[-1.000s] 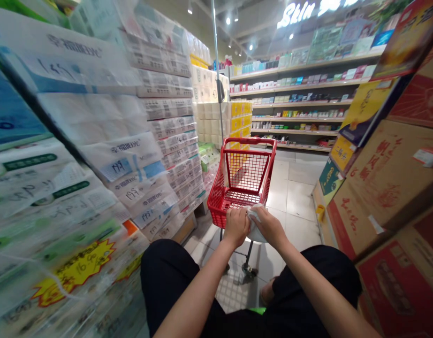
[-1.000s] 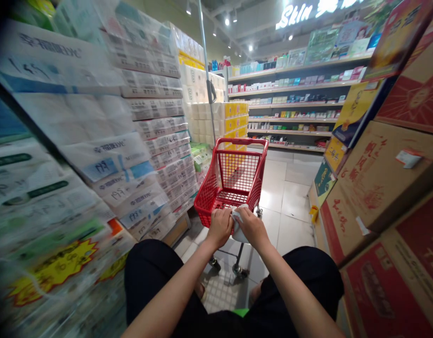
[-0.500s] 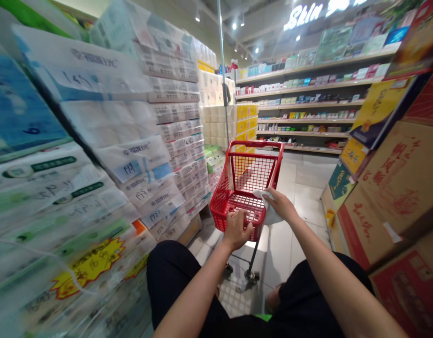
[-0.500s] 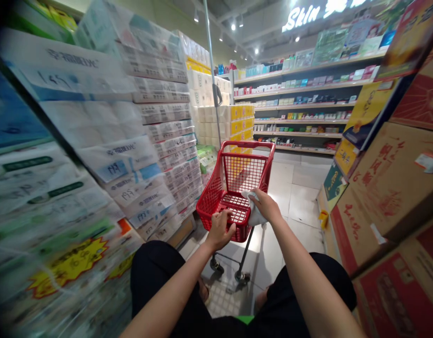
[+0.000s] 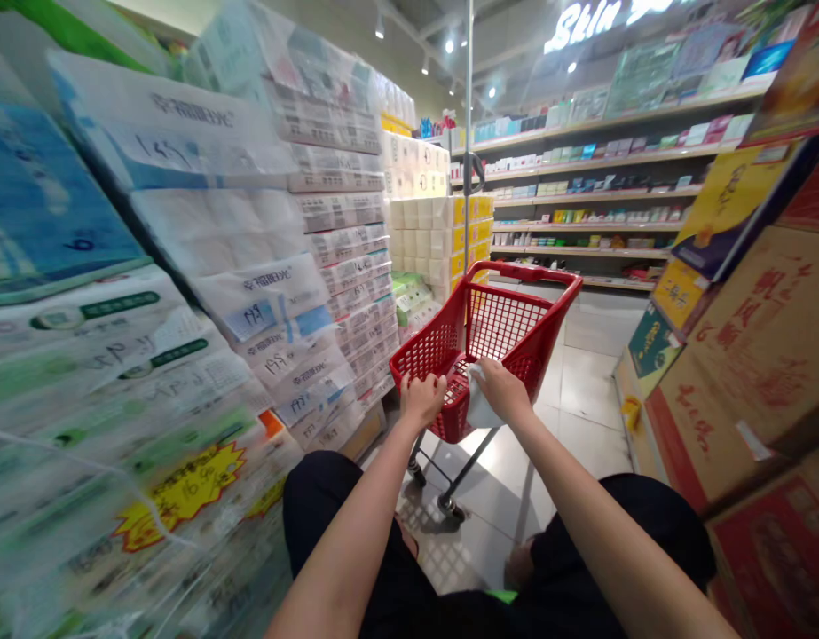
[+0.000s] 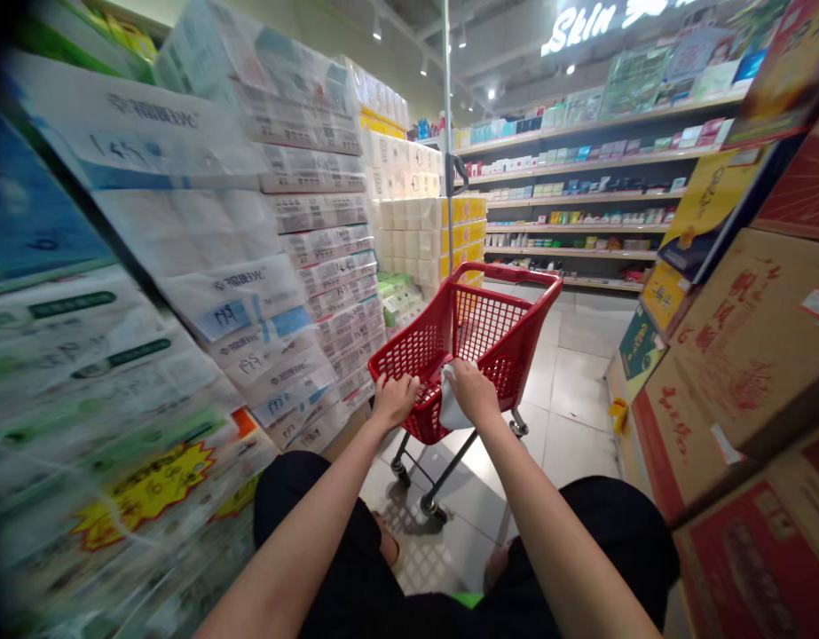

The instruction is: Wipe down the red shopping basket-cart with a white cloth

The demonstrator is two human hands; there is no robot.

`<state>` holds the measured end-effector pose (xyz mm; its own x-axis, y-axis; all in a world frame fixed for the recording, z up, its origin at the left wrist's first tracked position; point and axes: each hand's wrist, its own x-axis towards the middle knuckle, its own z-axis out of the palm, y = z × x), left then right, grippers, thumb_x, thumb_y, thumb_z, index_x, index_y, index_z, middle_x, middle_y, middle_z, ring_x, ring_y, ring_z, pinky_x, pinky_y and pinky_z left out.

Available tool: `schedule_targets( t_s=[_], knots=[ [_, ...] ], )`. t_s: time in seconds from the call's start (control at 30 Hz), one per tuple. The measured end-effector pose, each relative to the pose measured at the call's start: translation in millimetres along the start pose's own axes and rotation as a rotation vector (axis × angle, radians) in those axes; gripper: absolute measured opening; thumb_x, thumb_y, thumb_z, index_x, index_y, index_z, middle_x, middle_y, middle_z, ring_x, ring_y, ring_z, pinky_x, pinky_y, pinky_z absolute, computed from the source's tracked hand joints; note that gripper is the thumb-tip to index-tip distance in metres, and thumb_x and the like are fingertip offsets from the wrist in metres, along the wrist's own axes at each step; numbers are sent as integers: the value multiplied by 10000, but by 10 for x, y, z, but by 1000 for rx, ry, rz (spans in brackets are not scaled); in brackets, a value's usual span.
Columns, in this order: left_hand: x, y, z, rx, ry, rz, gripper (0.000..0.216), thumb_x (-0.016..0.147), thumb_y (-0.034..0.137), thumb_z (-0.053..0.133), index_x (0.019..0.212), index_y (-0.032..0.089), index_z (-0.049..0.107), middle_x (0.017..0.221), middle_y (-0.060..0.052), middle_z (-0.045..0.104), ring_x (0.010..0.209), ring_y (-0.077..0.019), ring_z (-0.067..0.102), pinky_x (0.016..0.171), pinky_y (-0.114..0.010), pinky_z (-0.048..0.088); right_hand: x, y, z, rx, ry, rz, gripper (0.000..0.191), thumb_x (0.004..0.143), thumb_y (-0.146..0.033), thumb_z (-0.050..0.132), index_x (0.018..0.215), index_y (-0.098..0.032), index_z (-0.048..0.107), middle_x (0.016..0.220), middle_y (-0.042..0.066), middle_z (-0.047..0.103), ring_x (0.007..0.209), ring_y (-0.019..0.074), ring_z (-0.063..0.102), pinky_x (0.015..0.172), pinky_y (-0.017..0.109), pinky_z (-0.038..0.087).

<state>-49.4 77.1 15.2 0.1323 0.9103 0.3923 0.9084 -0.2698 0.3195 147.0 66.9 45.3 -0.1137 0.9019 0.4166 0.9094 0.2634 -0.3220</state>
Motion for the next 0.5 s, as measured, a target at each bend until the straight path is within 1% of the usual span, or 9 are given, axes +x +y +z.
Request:
schedule_targets(
  t_s=[0.07, 0.13, 0.17, 0.23, 0.3, 0.33, 0.4, 0.5],
  knots=[
    [12, 28, -16, 27, -26, -34, 455, 987, 460, 236, 833, 207, 581, 857, -41, 686, 950, -226, 600, 1094, -552, 136, -44, -97, 30, -42, -3, 1, 312, 985, -451, 326, 1134, -244, 505, 1115, 62, 621, 908, 190, 602, 641, 265, 366],
    [-4, 116, -13, 68, -32, -43, 428, 982, 448, 252, 847, 212, 583, 912, -53, 692, 1012, -239, 581, 1109, -560, 94, -74, -141, 41, -67, -7, 6, 322, 990, -451, 308, 1141, -242, 501, 1121, 66, 614, 922, 194, 592, 633, 267, 360],
    [-21, 176, -2, 84, -25, -21, 404, 979, 434, 265, 865, 214, 584, 933, -57, 692, 1023, -237, 576, 1116, -538, 108, -84, -146, 38, -73, -12, 9, 325, 992, -449, 304, 1146, -241, 500, 1121, 68, 611, 933, 195, 587, 633, 268, 359],
    [-60, 299, 30, 98, -12, 58, 345, 965, 417, 309, 918, 218, 587, 937, -58, 690, 986, -227, 590, 1092, -470, 214, -97, -131, 21, -75, -25, 12, 326, 993, -440, 302, 1162, -242, 497, 1120, 71, 608, 954, 196, 579, 643, 272, 363],
    [-92, 384, 53, 110, -34, 137, 304, 930, 444, 387, 980, 220, 586, 903, -60, 686, 905, -226, 611, 986, -403, 343, -112, -93, -8, -67, -41, 10, 326, 992, -440, 305, 1172, -248, 497, 1120, 70, 606, 968, 196, 573, 652, 273, 366],
    [-99, 403, 53, 122, -52, 168, 310, 903, 470, 433, 1007, 219, 583, 886, -63, 683, 875, -232, 616, 921, -380, 382, -121, -65, -27, -61, -50, 9, 327, 990, -447, 310, 1171, -253, 501, 1121, 66, 605, 971, 196, 571, 653, 272, 368],
    [-96, 398, 35, 148, -93, 227, 371, 848, 530, 508, 1033, 215, 577, 865, -67, 680, 843, -244, 623, 834, -354, 408, -140, 24, -79, -43, -71, 14, 330, 983, -469, 319, 1164, -269, 509, 1133, 56, 602, 970, 193, 571, 649, 269, 370],
    [-65, 335, -4, 169, -133, 296, 412, 806, 579, 557, 996, 214, 579, 829, -60, 676, 809, -240, 627, 795, -335, 407, -145, 285, -208, -14, -51, 42, 336, 978, -481, 318, 1168, -289, 518, 1177, 44, 589, 985, 190, 569, 643, 265, 376]
  ],
)
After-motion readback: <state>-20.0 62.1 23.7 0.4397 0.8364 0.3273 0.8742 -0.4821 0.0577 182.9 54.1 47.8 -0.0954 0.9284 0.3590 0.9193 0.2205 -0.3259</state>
